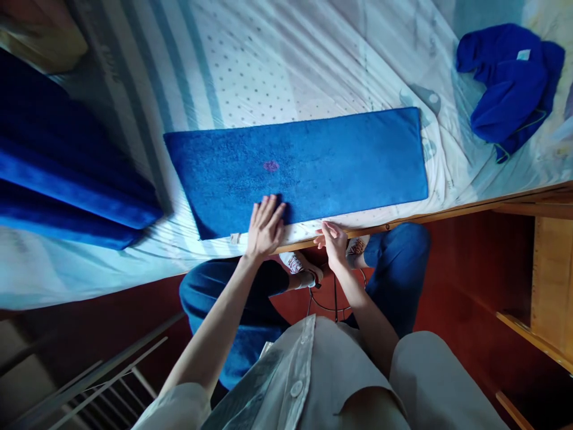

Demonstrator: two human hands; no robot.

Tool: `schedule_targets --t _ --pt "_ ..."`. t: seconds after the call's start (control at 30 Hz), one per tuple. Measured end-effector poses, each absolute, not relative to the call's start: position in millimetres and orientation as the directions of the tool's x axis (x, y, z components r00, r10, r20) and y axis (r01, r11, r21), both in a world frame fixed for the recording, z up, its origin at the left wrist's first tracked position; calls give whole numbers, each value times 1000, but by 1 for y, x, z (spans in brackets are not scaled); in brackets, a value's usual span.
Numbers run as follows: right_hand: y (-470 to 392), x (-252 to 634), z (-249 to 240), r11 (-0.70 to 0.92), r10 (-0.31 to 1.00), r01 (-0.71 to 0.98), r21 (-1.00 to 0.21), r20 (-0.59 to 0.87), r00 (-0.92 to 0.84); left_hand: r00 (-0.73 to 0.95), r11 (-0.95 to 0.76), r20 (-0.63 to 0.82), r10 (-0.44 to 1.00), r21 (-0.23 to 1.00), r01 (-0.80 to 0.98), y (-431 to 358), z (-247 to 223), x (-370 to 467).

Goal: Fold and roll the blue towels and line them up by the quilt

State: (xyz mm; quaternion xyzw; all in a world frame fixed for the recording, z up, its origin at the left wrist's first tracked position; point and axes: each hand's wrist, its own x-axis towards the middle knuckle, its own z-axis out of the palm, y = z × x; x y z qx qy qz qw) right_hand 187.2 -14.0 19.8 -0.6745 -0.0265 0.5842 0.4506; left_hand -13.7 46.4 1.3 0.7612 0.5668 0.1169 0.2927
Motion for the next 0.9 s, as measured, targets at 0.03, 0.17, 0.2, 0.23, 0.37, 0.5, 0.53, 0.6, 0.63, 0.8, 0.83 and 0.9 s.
schedule_targets --t 0.03,0.17,0.2,0.23,0.37,0.5,0.53,0.6,0.63,0.8,0.83,0.9 --pt "-10 188 19 -596 564 -501 -627 -771 294 403 -245 -148 903 594 766 47 0 -7" --pt "8 192 16 -614 547 -506 -606 -789 281 488 -325 -120 865 606 726 79 -2 18" --pt "11 192 15 -612 537 -510 -604 -791 292 487 -328 -116 866 602 728 94 -3 25" --pt "13 191 13 -607 528 -519 -601 -794 302 485 -331 -112 868 598 730 110 -4 34" --pt "17 188 7 -580 489 -590 -563 -819 300 473 -324 -101 875 603 729 180 -19 74" --pt "18 187 5 -559 460 -637 -530 -838 294 410 -270 -92 908 620 737 244 -42 108" --pt "18 187 5 -554 450 -647 -523 -843 296 385 -250 -89 919 624 741 258 -48 113" --pt "18 187 5 -546 428 -669 -504 -854 295 350 -222 -86 933 629 745 282 -58 121" --pt "19 187 6 -541 420 -680 -494 -860 290 340 -217 -80 937 631 745 292 -63 123" --pt "20 187 8 -529 414 -714 -459 -874 256 282 -167 -97 955 606 777 319 -66 130" --pt "20 187 9 -524 414 -720 -456 -875 252 274 -142 -140 952 592 794 320 -62 132" --pt "19 187 8 -511 415 -732 -451 -875 250 270 -101 -227 936 561 822 319 -49 133"
